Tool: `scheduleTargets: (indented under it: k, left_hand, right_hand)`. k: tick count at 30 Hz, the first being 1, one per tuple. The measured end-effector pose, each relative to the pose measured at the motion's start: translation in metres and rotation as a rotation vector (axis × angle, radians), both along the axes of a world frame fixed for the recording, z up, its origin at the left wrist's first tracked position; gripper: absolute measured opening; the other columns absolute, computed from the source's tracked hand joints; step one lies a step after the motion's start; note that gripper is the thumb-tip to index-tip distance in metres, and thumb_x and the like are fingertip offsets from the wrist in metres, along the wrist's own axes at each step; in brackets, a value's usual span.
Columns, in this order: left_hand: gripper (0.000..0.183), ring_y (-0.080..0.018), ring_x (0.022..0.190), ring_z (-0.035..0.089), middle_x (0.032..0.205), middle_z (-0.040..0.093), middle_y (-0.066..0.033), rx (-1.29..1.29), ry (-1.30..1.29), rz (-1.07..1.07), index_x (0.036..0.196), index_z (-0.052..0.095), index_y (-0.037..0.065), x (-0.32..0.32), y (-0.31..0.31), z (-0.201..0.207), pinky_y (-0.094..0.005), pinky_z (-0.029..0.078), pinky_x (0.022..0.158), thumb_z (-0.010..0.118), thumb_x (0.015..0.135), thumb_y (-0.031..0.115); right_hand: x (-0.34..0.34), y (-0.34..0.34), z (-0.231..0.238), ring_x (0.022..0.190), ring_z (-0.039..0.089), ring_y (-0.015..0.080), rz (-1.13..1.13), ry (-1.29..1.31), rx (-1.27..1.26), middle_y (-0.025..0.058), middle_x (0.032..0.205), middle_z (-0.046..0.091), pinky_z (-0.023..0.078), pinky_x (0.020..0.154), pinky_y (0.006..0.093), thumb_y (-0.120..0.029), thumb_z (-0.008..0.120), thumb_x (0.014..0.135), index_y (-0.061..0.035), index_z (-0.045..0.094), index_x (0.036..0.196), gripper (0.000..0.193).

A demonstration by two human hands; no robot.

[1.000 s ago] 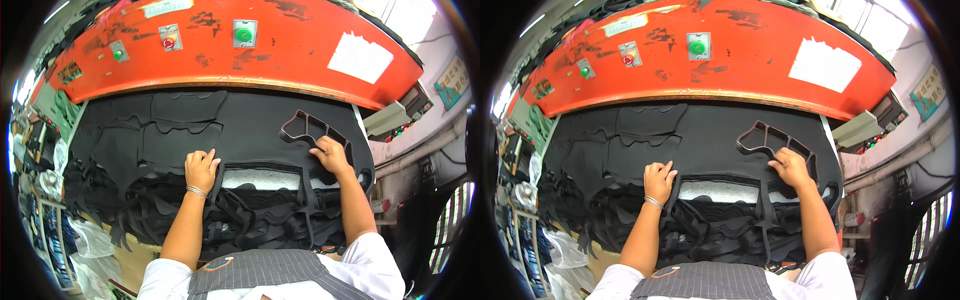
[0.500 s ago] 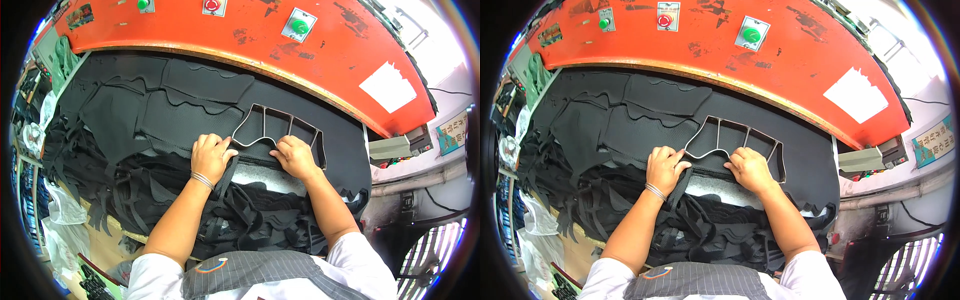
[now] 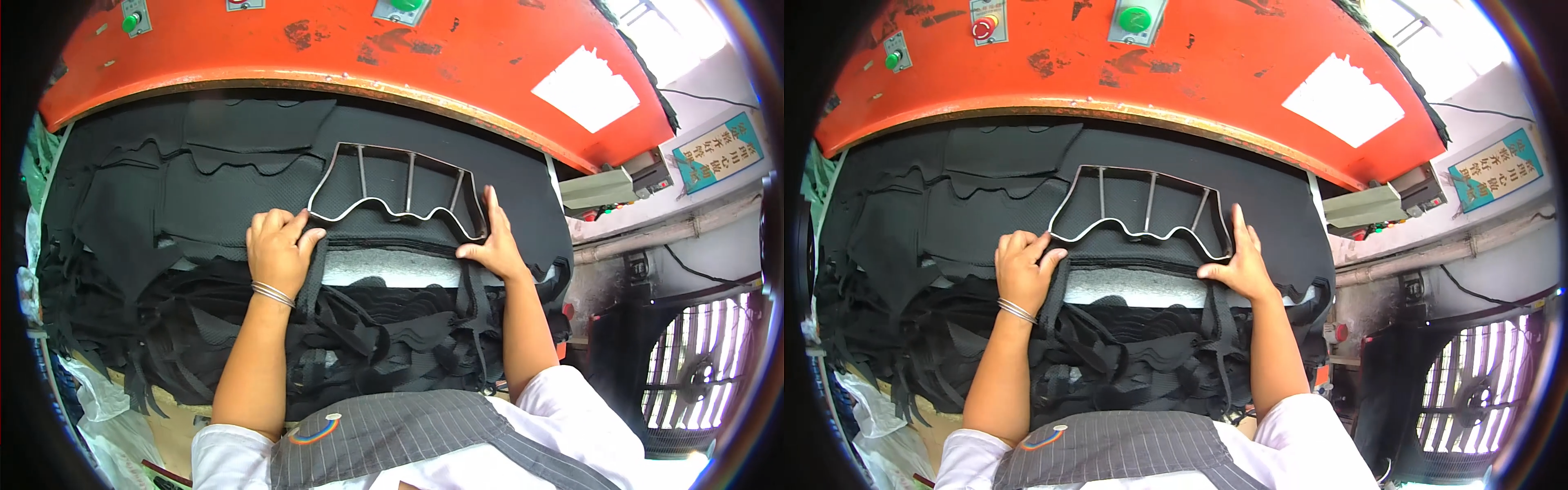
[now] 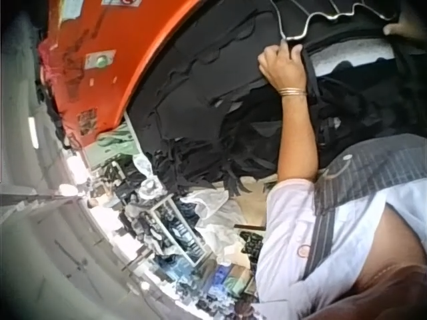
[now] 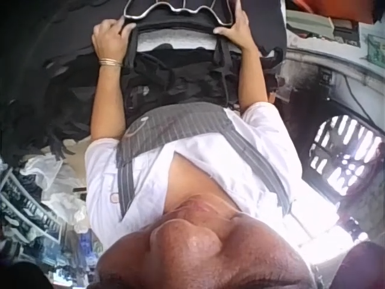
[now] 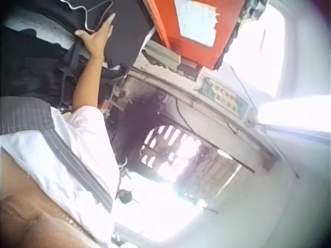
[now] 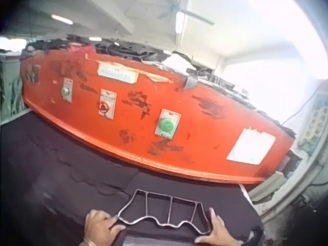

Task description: Use a hydraulic press and a metal die to cut shoe components from a stack of black fabric.

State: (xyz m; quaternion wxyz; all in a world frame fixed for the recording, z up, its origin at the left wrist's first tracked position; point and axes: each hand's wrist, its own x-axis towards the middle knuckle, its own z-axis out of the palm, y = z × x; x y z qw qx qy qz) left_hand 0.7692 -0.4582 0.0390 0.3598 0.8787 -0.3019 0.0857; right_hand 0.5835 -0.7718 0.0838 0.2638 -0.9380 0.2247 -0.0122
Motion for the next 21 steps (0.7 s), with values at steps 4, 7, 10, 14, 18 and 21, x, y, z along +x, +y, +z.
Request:
scheduleTargets:
  k: [4,7,10,14,18,21]
  left_hand:
    - [0.033,-0.0233,0.083,0.053,0.080,0.058,-0.0024,-0.042,-0.019,0.004,0.091,0.073,0.005,-0.001,0.002,-0.001,-0.0363,0.041,0.075,0.079,0.068,0.028]
    - [0.032,-0.0226,0.082,0.053,0.077,0.058,-0.0018,-0.073,-0.014,0.022,0.087,0.073,0.005,0.000,0.002,-0.003,-0.0363,0.041,0.075,0.080,0.065,0.027]
    - [0.030,-0.0222,0.081,0.053,0.075,0.057,-0.0017,-0.097,-0.010,0.034,0.085,0.074,0.005,0.000,0.000,-0.002,-0.0360,0.041,0.074,0.080,0.065,0.026]
    - [0.027,-0.0219,0.080,0.053,0.071,0.056,-0.0015,-0.097,-0.025,0.029,0.082,0.074,0.005,0.003,0.001,-0.005,-0.0357,0.041,0.073,0.080,0.064,0.025]
    - [0.026,-0.0221,0.080,0.053,0.070,0.056,-0.0014,-0.085,-0.039,0.032,0.082,0.074,0.006,0.005,0.000,-0.002,-0.0360,0.041,0.073,0.079,0.065,0.026]
    - [0.029,-0.0236,0.081,0.053,0.075,0.057,-0.0022,-0.060,-0.018,0.045,0.087,0.074,0.006,0.009,0.001,0.000,-0.0364,0.040,0.073,0.079,0.067,0.027]
  right_hand:
    - [-0.004,0.006,-0.005,0.141,0.029,0.0287,-0.016,0.066,-0.057,0.0205,0.148,0.036,0.011,0.117,0.0465,-0.046,0.084,0.058,-0.0034,0.028,0.147,0.114]
    - [-0.001,0.007,-0.003,0.141,0.031,0.0293,-0.001,0.046,-0.063,0.0200,0.147,0.038,0.013,0.117,0.0468,-0.046,0.084,0.057,-0.0028,0.035,0.144,0.108]
    - [0.000,0.006,-0.003,0.140,0.031,0.0295,0.009,0.042,-0.071,0.0199,0.147,0.039,0.013,0.117,0.0465,-0.048,0.083,0.057,-0.0027,0.035,0.144,0.109]
    - [0.006,0.006,-0.004,0.140,0.031,0.0302,0.011,0.042,-0.055,0.0199,0.147,0.038,0.013,0.117,0.0459,-0.049,0.083,0.058,-0.0031,0.035,0.144,0.108]
    - [0.010,0.000,-0.004,0.140,0.030,0.0313,0.027,0.057,-0.071,0.0202,0.147,0.037,0.012,0.117,0.0459,-0.048,0.083,0.060,-0.0035,0.033,0.145,0.108]
    - [0.023,-0.001,0.003,0.140,0.030,0.0321,0.066,0.062,-0.071,0.0198,0.148,0.036,0.012,0.117,0.0455,-0.045,0.084,0.061,-0.0039,0.032,0.146,0.108]
